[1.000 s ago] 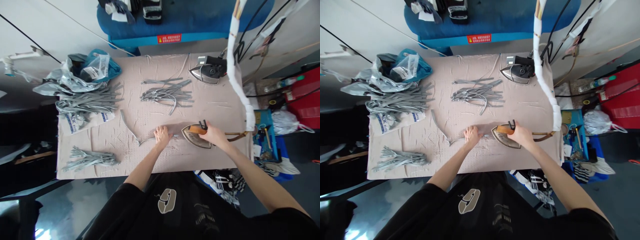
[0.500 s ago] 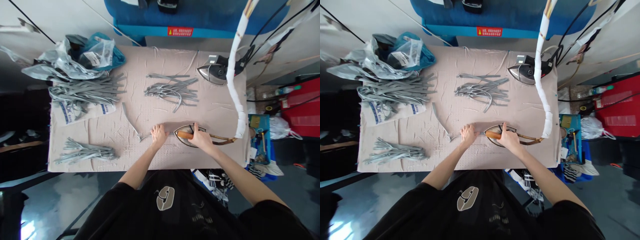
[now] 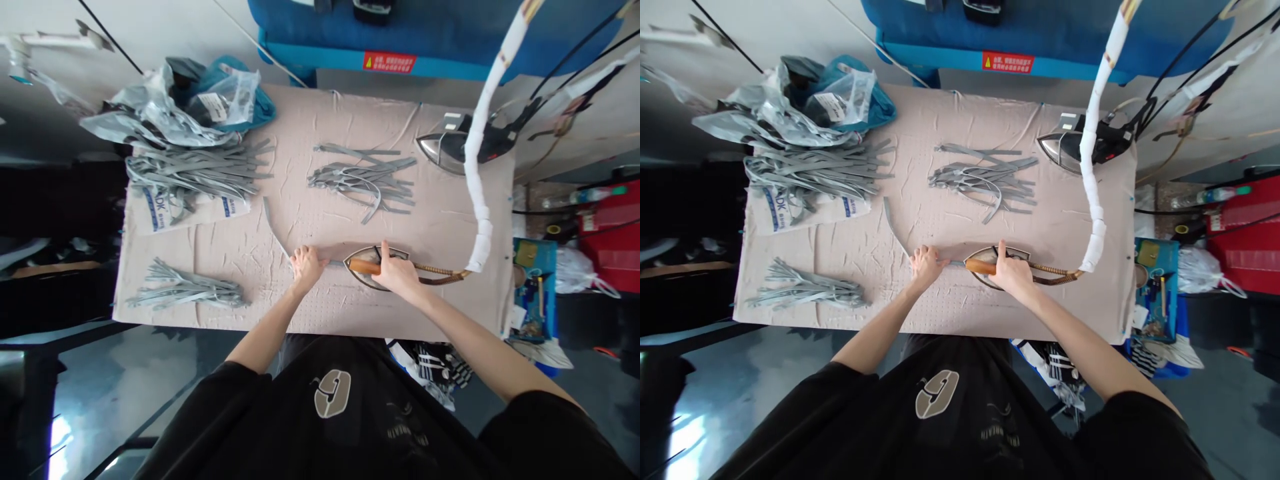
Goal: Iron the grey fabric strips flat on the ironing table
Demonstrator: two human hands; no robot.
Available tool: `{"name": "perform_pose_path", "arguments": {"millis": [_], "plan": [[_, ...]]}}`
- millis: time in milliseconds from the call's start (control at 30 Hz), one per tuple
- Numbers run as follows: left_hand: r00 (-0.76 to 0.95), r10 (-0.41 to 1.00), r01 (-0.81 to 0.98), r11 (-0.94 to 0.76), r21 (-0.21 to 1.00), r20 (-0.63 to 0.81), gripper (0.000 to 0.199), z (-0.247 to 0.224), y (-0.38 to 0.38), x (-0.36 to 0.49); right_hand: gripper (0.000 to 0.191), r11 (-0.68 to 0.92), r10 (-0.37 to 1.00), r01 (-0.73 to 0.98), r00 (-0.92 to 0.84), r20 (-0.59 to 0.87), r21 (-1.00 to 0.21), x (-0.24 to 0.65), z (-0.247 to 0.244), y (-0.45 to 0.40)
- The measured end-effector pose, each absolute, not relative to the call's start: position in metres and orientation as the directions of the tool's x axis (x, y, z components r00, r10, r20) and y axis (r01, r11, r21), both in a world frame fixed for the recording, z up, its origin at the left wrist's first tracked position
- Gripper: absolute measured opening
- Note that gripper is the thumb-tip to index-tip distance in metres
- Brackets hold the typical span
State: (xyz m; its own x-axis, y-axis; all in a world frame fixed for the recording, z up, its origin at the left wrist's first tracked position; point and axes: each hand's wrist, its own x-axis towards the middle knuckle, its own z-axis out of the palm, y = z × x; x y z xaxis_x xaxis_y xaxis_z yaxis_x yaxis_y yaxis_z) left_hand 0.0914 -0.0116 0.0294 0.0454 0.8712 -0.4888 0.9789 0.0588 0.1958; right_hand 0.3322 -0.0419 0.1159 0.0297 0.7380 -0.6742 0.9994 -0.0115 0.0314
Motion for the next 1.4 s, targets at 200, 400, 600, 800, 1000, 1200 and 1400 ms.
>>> {"name": "perform_pose_path", "arguments": {"millis": [200,400,600,800,1000,1200,1400], "plan": [[0.006,0.88,0.978,0.093,0.185,-0.475,0.029,0.027,-0.011,0.068,0.101,0.065,0.738,0.997,-0.083,-0.669,-0.052,0.287,0.112,-0.025],[0.0,0.889,0.979,0.094,0.182,-0.458,0.029,0.027,-0.008,0.04,0.103,0.044,0.768,0.998,-0.061,-0.637,-0.043,0.262,0.115,-0.028],[0.048,0.895,0.977,0.05,0.207,-0.443,0.025,0.027,-0.006,0.022,0.104,0.023,0.75,1.0,-0.024,-0.661,-0.011,0.261,0.116,-0.023],[0.13,0.885,0.974,-0.031,0.223,-0.447,0.022,0.029,-0.004,0.004,0.099,0.042,0.75,0.998,-0.069,-0.658,-0.056,0.235,0.114,-0.012],[0.253,0.855,0.954,-0.144,0.262,-0.453,0.025,0.034,-0.008,-0.006,0.098,0.042,0.763,0.996,-0.085,-0.64,-0.082,0.216,0.115,-0.011],[0.234,0.835,0.957,-0.108,0.268,-0.498,0.027,0.034,0.002,-0.008,0.099,0.019,0.764,0.998,-0.052,-0.643,-0.058,0.217,0.116,-0.013],[0.239,0.819,0.941,-0.063,0.332,-0.521,0.025,0.028,0.009,-0.01,0.103,0.014,0.74,1.0,-0.02,-0.672,-0.015,0.215,0.115,-0.008]]}}
